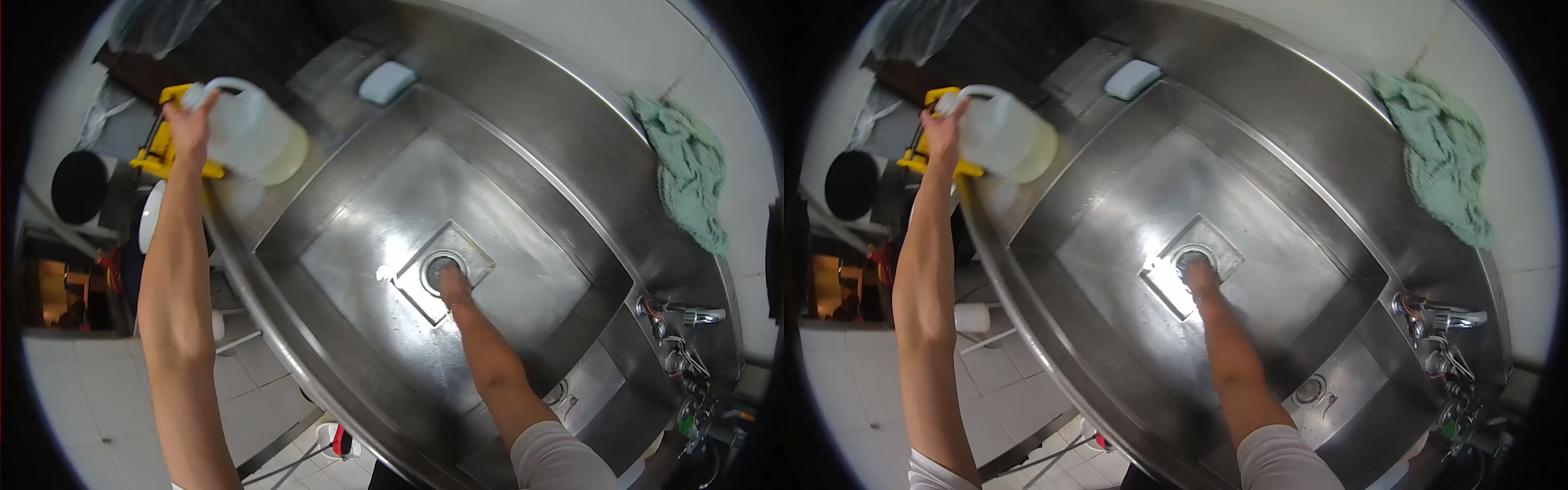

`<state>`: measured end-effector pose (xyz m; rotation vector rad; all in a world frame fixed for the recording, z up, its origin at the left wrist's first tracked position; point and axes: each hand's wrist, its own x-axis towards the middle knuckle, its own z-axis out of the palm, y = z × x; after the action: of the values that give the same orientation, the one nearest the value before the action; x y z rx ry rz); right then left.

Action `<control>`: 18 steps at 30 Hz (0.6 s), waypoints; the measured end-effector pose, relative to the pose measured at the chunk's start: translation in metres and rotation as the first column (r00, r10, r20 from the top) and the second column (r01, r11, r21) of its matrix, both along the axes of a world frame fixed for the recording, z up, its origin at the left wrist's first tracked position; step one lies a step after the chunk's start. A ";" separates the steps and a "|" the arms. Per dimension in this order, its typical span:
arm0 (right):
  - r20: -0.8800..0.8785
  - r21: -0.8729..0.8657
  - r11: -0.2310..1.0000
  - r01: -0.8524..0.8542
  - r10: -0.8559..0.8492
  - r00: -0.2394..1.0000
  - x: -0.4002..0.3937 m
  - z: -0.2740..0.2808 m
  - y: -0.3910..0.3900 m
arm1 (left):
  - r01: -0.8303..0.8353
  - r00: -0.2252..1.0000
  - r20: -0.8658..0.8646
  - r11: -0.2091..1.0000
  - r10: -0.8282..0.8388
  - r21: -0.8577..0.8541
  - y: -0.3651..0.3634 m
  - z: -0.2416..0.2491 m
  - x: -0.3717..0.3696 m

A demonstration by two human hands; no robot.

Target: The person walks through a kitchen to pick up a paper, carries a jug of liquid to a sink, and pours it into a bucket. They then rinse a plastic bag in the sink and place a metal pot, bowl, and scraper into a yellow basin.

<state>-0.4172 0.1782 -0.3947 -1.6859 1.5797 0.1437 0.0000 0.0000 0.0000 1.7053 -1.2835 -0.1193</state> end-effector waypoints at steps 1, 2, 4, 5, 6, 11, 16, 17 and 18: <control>0.002 -0.132 0.990 -0.050 0.051 0.999 0.009 -0.028 0.006 | -0.020 0.997 0.072 0.999 0.018 0.033 0.008 0.008 -0.012; 0.063 -0.171 0.985 0.018 -0.007 0.998 0.017 -0.053 0.006 | -0.043 0.989 0.144 0.997 0.034 0.062 0.016 0.016 -0.024; -0.035 -0.414 0.910 0.002 -0.018 0.999 -0.020 -0.066 -0.045 | -0.112 0.968 0.216 0.989 0.130 -0.094 0.081 -0.008 -0.058; 0.089 -0.513 0.859 -0.001 0.055 0.995 -0.004 -0.052 -0.030 | 0.029 0.979 0.203 0.993 -0.006 -0.110 0.147 -0.008 -0.087; 0.159 -0.624 0.776 0.092 0.011 0.987 -0.009 -0.086 -0.011 | 0.152 0.977 0.168 0.984 -0.135 -0.097 0.212 -0.017 -0.114; 0.222 0.348 0.924 -0.158 0.083 0.972 -0.031 0.015 -0.057 | 0.108 0.971 -0.239 0.912 -0.011 0.395 0.589 -0.098 -0.193; 0.825 0.532 0.834 -0.148 -0.472 0.311 -0.015 0.267 0.016 | 0.106 0.779 0.109 -0.301 0.617 0.948 1.102 -0.273 -0.299; 0.871 0.372 0.927 -0.043 -0.333 0.360 -0.032 0.231 -0.013 | -0.069 0.587 0.250 -0.260 0.770 0.963 1.172 -0.265 -0.344; 0.873 0.194 0.979 0.067 -0.204 0.443 -0.031 0.226 -0.006 | -0.013 0.316 0.245 -0.254 0.917 0.967 1.211 -0.242 -0.369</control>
<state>-0.4486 0.1726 -0.1687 -1.1478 0.8179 -0.6449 -0.3695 1.2111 -0.2418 2.7770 0.8318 -1.2051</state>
